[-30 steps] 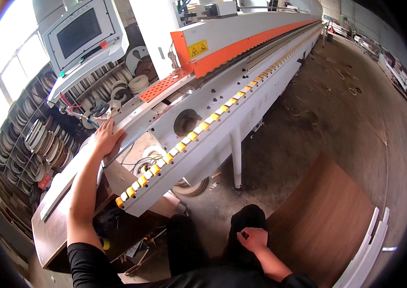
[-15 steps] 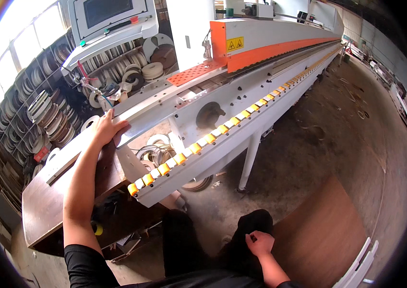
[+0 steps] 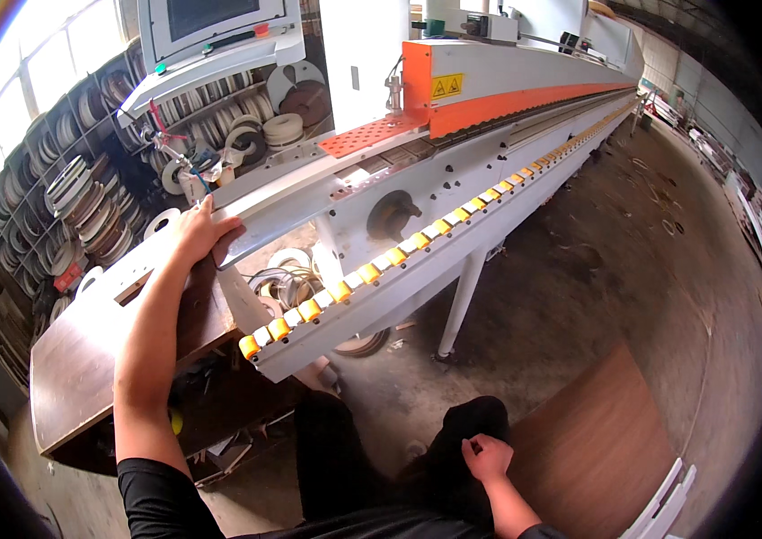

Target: The person repeatedly picks up long white plastic strips from a stack on the floor and feeds them one by one into a long industrial machine with a roller conveyor. The person handles the strips by hand, placing them onto the machine's intake area.

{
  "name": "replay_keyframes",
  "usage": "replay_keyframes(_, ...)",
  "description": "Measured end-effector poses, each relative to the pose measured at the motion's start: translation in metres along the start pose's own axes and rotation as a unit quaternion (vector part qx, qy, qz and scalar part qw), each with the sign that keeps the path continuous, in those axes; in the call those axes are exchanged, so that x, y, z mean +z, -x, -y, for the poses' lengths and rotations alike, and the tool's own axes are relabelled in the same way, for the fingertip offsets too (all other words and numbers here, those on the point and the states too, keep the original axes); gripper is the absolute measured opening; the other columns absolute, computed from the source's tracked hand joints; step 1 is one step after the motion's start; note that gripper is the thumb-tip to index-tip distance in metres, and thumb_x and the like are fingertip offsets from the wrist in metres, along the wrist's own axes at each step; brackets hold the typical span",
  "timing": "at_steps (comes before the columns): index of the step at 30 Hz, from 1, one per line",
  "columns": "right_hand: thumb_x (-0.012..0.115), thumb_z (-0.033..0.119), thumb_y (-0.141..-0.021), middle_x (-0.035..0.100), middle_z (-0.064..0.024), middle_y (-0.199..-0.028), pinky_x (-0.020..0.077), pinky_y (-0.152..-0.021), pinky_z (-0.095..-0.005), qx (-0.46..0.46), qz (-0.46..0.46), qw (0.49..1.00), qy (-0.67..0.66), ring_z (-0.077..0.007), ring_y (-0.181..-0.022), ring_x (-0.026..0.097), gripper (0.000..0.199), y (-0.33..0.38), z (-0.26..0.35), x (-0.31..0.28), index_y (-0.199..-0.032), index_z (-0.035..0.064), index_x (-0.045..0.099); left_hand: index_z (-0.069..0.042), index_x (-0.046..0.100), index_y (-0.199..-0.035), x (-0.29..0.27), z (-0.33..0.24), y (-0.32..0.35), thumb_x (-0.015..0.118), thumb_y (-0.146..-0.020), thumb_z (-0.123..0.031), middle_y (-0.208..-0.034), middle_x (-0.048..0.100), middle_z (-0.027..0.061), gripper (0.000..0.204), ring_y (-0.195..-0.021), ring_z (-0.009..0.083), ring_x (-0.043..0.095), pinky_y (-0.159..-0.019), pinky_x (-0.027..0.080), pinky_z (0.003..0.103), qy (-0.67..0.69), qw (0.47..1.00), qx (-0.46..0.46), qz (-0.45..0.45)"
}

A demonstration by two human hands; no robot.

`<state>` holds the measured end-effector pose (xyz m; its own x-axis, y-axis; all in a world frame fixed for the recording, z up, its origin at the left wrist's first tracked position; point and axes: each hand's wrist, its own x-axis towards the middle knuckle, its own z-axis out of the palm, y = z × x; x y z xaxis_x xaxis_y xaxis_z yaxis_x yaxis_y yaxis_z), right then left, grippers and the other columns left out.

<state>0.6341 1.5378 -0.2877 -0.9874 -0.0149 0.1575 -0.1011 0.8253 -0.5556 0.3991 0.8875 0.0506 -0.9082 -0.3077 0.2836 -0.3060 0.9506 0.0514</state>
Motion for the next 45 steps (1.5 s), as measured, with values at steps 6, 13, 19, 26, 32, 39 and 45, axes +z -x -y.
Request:
replay_keyframes(6, 0.086, 0.033, -0.091, 0.074, -0.0061, -0.073, 0.0566, -0.063, -0.0421, -0.005, -0.013, 1.0, -0.017, -0.0287, -0.068, 0.074, 0.024, 0.001, 0.004, -0.002, -0.079, 0.0141, 0.076, 0.007, 0.05, -0.165, 0.002, 0.011, -0.002, 0.066, -0.097, -0.083, -0.138, 0.075, 0.0305, 0.114, -0.127, 0.0435, 0.075, -0.107, 0.059, 0.051, -0.004, 1.0, -0.006, 0.012)
replay_keyframes(13, 0.086, 0.033, -0.092, 0.074, -0.0076, -0.074, 0.0572, -0.063, -0.0413, 0.004, -0.002, 1.0, -0.016, -0.0288, -0.068, 0.075, 0.025, 0.001, 0.002, -0.003, -0.081, 0.0128, 0.078, 0.003, 0.057, -0.157, 0.008, 0.01, -0.001, 0.071, -0.101, -0.068, -0.135, 0.077, 0.0304, 0.092, -0.124, 0.046, 0.075, -0.107, 0.057, 0.054, 0.005, 0.999, 0.011, -0.03)
replay_keyframes(19, 0.086, 0.034, -0.092, 0.075, -0.007, -0.073, 0.0574, -0.063, -0.0424, -0.006, -0.006, 1.0, -0.01, -0.0294, -0.068, 0.075, 0.025, 0.0, 0.0, -0.001, -0.08, 0.0137, 0.078, 0.008, 0.052, -0.163, 0.011, 0.012, -0.005, 0.068, -0.098, -0.08, -0.14, 0.074, 0.0313, 0.11, -0.129, 0.0444, 0.073, -0.109, 0.058, 0.051, 0.001, 1.0, 0.007, -0.01)
replay_keyframes(26, 0.085, 0.034, -0.093, 0.074, -0.008, -0.073, 0.0571, -0.062, -0.0423, 0.001, 0.003, 1.0, -0.013, -0.0297, -0.068, 0.075, 0.027, 0.003, 0.0, -0.003, -0.079, 0.0127, 0.077, 0.009, 0.054, -0.159, 0.009, 0.01, -0.002, 0.067, -0.099, -0.079, -0.138, 0.075, 0.0309, 0.107, -0.128, 0.0445, 0.073, -0.109, 0.057, 0.052, 0.006, 1.0, 0.005, -0.005)
replay_keyframes(32, 0.085, 0.033, -0.092, 0.075, -0.0057, -0.074, 0.0573, -0.062, -0.0431, -0.008, -0.002, 1.0, -0.004, -0.0298, -0.068, 0.075, 0.024, -0.001, 0.004, 0.001, -0.079, 0.0154, 0.077, 0.001, 0.057, -0.159, 0.008, 0.015, -0.002, 0.063, -0.108, -0.063, -0.136, 0.077, 0.0301, 0.082, -0.129, 0.0448, 0.074, -0.108, 0.056, 0.054, -0.006, 1.0, 0.0, -0.016)
replay_keyframes(39, 0.083, 0.038, -0.095, 0.076, -0.0067, -0.077, 0.0586, -0.065, -0.0442, -0.023, -0.003, 1.0, 0.006, -0.0302, -0.074, 0.077, 0.026, -0.003, 0.007, -0.001, -0.083, 0.0148, 0.079, -0.004, 0.064, -0.148, 0.014, 0.018, -0.011, 0.062, -0.107, -0.06, -0.131, 0.078, 0.0294, 0.07, -0.125, 0.0483, 0.073, -0.105, 0.056, 0.057, 0.014, 0.998, 0.001, -0.058)
replay_keyframes(45, 0.073, 0.049, -0.103, 0.079, -0.0085, -0.089, 0.0608, -0.072, -0.0513, 0.011, 0.077, 0.996, 0.043, -0.0361, -0.088, 0.078, 0.033, 0.003, 0.002, -0.006, -0.094, 0.0183, 0.082, -0.005, 0.072, -0.131, 0.049, 0.055, -0.034, 0.061, -0.107, -0.052, -0.124, 0.078, 0.0283, 0.054, -0.118, 0.0467, 0.074, -0.099, 0.056, 0.057, 0.165, 0.985, 0.05, -0.029)
